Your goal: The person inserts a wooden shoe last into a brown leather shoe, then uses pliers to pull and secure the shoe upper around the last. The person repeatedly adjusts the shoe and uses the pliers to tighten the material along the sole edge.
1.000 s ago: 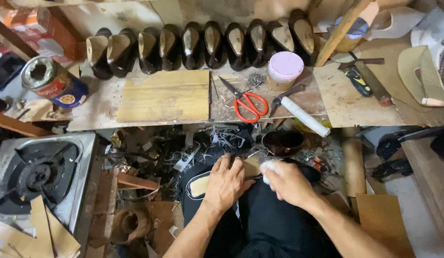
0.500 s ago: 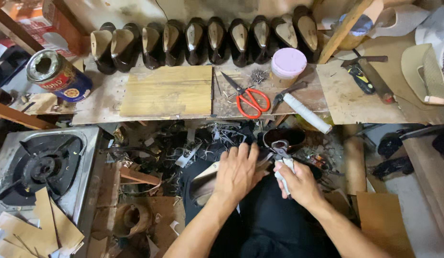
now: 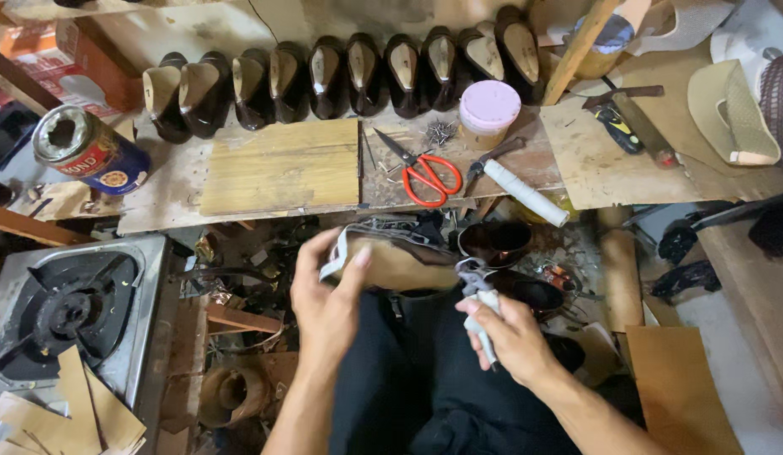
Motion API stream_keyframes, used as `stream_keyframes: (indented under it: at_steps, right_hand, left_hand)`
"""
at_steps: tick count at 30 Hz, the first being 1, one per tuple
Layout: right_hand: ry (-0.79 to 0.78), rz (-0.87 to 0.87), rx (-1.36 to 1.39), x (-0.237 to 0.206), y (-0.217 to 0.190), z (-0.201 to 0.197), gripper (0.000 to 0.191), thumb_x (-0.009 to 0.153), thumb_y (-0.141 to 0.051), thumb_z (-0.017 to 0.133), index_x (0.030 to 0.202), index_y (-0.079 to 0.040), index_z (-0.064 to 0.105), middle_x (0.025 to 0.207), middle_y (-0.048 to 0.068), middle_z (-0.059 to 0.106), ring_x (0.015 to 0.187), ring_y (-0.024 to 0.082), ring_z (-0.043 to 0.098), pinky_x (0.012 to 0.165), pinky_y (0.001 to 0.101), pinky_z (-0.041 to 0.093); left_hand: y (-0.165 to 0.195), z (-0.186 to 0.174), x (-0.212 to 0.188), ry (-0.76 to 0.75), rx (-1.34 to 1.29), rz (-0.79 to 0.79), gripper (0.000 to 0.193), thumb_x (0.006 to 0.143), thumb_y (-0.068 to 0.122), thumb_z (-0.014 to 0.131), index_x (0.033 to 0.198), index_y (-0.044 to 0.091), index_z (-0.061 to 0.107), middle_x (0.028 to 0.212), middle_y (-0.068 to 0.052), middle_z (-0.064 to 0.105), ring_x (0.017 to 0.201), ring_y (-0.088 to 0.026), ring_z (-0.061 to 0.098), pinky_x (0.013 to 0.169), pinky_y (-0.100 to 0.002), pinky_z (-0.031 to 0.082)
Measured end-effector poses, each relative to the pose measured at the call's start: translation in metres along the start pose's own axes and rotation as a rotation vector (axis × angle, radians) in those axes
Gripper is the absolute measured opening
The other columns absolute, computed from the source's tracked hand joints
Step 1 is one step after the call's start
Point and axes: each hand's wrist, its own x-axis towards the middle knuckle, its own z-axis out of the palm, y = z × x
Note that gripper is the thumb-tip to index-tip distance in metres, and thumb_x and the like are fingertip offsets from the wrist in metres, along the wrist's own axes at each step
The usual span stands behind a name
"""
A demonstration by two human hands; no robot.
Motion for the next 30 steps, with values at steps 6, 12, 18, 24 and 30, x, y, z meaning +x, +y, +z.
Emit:
stream_keyframes:
  at_steps: [6,12,18,24,30]
  right_hand:
    - [-0.167,0.145,-0.214,-0.006,0.005,0.039,0.028,0.095,-0.027,0.059,0.113,-0.008,0.068,0.069,0.003,0.065,0.047,0.011,0.058,0.042,0.0273,0.047]
    - [-0.319,-0.073,-0.482,-0.011,0.007,0.078,0.018,0.096,-0.014,0.054,0.1,-0.001,0.066,0.072,0.008,0.069,0.056,0.014,0.062,0.053,0.0312,0.051]
    - [-0.342,-0.308,-0.637,-0.015,-0.008,0.095,0.022,0.087,-0.008,0.053,0.106,-0.002,0.063,0.08,0.014,0.073,0.072,0.031,0.074,0.066,0.0405,0.056]
    - [-0.443,-0.42,-0.849,-0.026,-0.036,0.086,0.028,0.085,-0.005,0.055,0.113,-0.002,0.059,0.082,0.019,0.067,0.079,0.043,0.068,0.067,0.0489,0.051]
    - [-0.28,-0.507,-0.858,-0.034,-0.024,0.091,0.034,0.092,-0.011,0.059,0.123,0.002,0.057,0.09,0.022,0.067,0.077,0.043,0.067,0.065,0.0495,0.052]
  left_hand:
    - [-0.067,-0.036,-0.055,-0.083,-0.029,-0.294,0.046,0.087,0.009,0.075,0.131,-0.002,0.065,0.113,-0.01,0.076,0.1,-0.013,0.07,0.091,-0.028,0.055]
    - [-0.1,-0.057,-0.076,-0.143,0.13,-0.306,0.04,0.087,0.009,0.075,0.126,0.0,0.069,0.109,-0.01,0.081,0.097,-0.013,0.072,0.089,-0.029,0.057]
    - [-0.093,-0.058,-0.091,-0.11,0.274,0.124,0.029,0.086,0.003,0.076,0.115,-0.002,0.069,0.124,-0.018,0.074,0.115,-0.027,0.073,0.098,-0.035,0.056]
    - [-0.077,-0.051,-0.108,-0.099,0.36,0.31,0.034,0.08,-0.005,0.074,0.114,0.0,0.069,0.124,-0.02,0.072,0.112,-0.035,0.074,0.092,-0.037,0.06]
    - [-0.078,-0.052,-0.105,-0.116,0.243,0.169,0.028,0.083,-0.002,0.075,0.11,-0.001,0.07,0.123,-0.017,0.074,0.111,-0.03,0.074,0.092,-0.035,0.059]
